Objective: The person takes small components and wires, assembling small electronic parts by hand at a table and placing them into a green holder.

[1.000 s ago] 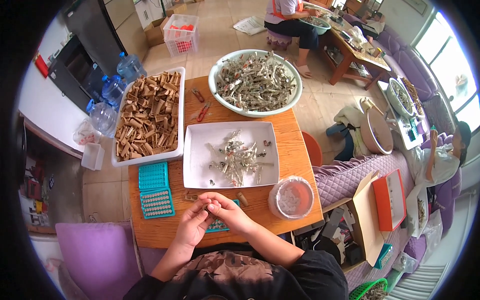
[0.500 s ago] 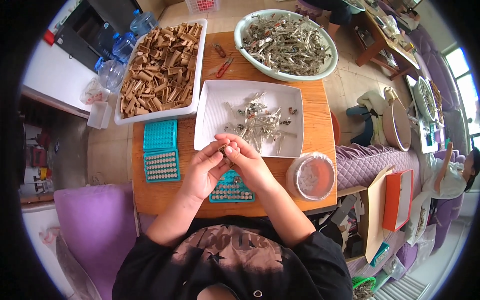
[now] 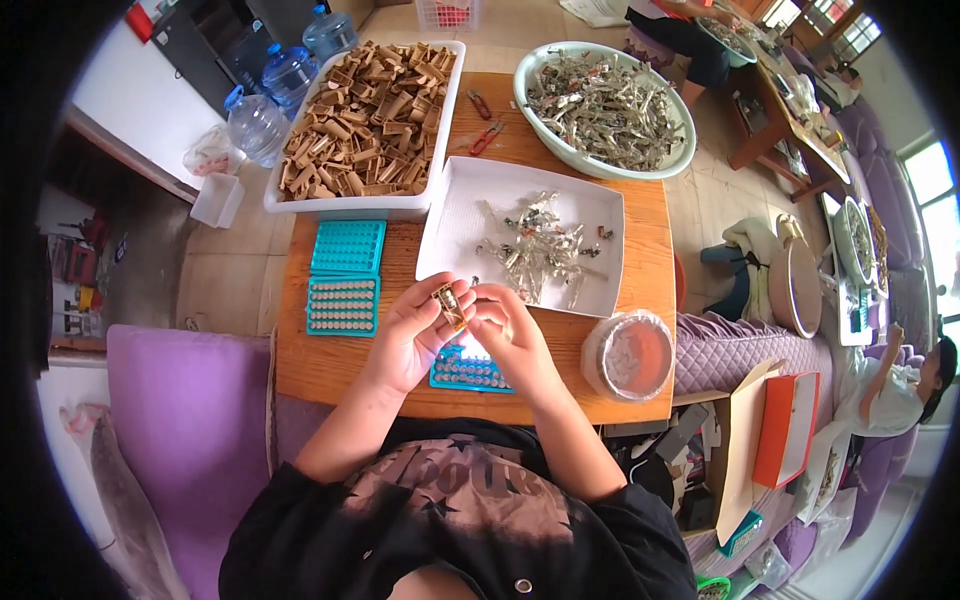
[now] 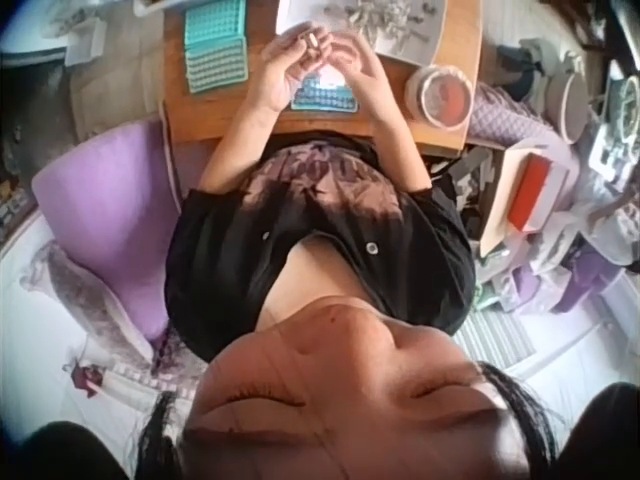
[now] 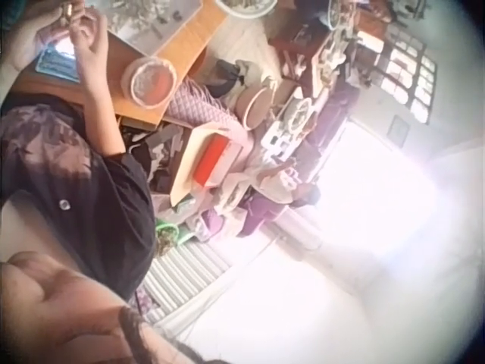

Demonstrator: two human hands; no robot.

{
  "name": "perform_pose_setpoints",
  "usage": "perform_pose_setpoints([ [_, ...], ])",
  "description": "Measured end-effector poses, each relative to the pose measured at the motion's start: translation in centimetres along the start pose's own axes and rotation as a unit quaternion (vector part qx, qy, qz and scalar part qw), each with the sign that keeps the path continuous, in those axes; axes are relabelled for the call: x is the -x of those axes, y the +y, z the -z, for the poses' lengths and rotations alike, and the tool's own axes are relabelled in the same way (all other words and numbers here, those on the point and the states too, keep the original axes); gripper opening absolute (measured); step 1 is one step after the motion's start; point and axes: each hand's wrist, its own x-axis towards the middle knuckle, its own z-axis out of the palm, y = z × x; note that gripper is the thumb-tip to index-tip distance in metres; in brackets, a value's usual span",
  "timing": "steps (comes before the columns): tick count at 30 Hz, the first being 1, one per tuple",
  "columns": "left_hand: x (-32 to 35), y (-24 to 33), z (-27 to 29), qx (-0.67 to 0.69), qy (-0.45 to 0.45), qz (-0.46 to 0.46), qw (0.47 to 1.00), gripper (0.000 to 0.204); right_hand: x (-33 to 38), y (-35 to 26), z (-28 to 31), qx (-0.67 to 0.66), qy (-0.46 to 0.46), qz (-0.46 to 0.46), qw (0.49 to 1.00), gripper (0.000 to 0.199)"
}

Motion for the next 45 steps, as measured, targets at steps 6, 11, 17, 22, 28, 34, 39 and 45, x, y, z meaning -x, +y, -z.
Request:
perform_pose_setpoints([
  [6, 0.9, 0.0, 0.1, -0.026, 0.001, -0.031, 0.999, 0.033, 1.8, 0.3, -0.8, -0.016, 0.008, -0.003, 1.0, 0.039],
  [11, 1.1, 0.3, -0.3, -0.02, -0.008, -0.02, 1.0, 0.034, 2.1, 0.0, -1.5, 0.095, 0.036, 0.093, 0.99, 0.049],
  [17, 1.7, 0.3, -0.7, -0.032, 0.01, -0.042, 0.999, 0.031, 1.8, 0.5, -1.8, 0.025, -0.002, 0.054, 0.998, 0.054],
  [22, 1.8, -0.4, 0.0, -0.004, 0.035, -0.034, 0.999, 0.029, 1.4, 1.7, -2.0, 0.07, -0.003, 0.049, 0.996, 0.053],
  [28, 2.3, -0.3, 3.0, 0.039, 0.082, -0.05, 0.995, 0.028, -0.3, 1.6, -2.3, 0.187, -0.042, 0.055, 0.98, 0.047],
  [34, 4.5, 1.3, 5.6, 0.035, 0.127, -0.069, 0.989, 0.029, -9.8, -2.4, -3.0, 0.459, 0.01, 0.277, 0.844, 0.018],
  [39, 5.5, 2.0, 5.8, 0.05, 0.121, -0.086, 0.988, 0.028, -21.2, -3.8, -4.9, 0.541, -0.016, 0.358, 0.761, 0.017],
  [45, 6.8, 3.3, 5.2, 0.056, 0.111, -0.114, 0.986, 0.028, -25.2, -2.6, -7.2, 0.759, -0.151, 0.246, 0.584, 0.029],
])
